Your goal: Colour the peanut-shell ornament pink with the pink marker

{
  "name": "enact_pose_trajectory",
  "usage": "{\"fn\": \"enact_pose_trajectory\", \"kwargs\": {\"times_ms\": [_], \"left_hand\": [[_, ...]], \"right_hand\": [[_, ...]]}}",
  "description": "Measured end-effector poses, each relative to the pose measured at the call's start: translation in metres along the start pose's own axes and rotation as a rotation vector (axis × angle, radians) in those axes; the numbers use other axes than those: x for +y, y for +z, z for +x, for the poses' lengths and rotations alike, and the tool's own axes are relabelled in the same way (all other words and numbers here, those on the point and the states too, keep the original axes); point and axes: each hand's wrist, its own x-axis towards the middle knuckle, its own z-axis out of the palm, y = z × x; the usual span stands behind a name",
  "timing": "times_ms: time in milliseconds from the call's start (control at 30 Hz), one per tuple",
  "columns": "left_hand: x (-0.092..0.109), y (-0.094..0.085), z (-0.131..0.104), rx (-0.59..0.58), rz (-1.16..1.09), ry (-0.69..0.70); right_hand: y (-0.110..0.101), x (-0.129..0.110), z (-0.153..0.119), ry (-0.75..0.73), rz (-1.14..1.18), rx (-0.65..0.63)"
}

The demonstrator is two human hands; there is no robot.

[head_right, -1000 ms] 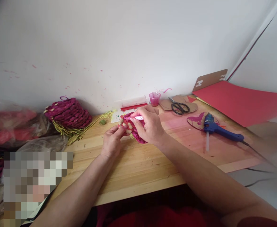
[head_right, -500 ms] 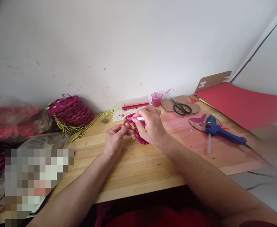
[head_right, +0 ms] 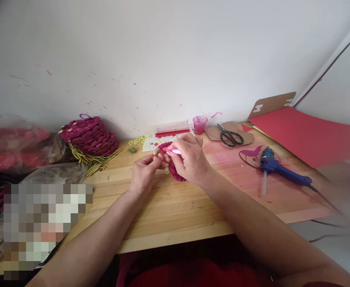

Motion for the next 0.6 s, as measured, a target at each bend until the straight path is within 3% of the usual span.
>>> {"fn": "enact_pose_trajectory", "kwargs": {"times_ms": [600], "left_hand": [[0.0019, -0.0001, 0.0005, -0.022, -0.035, -0.019]], "right_hand": [[-0.0005, 0.0032, 0.0008, -0.046, 0.003, -0.014]]}}
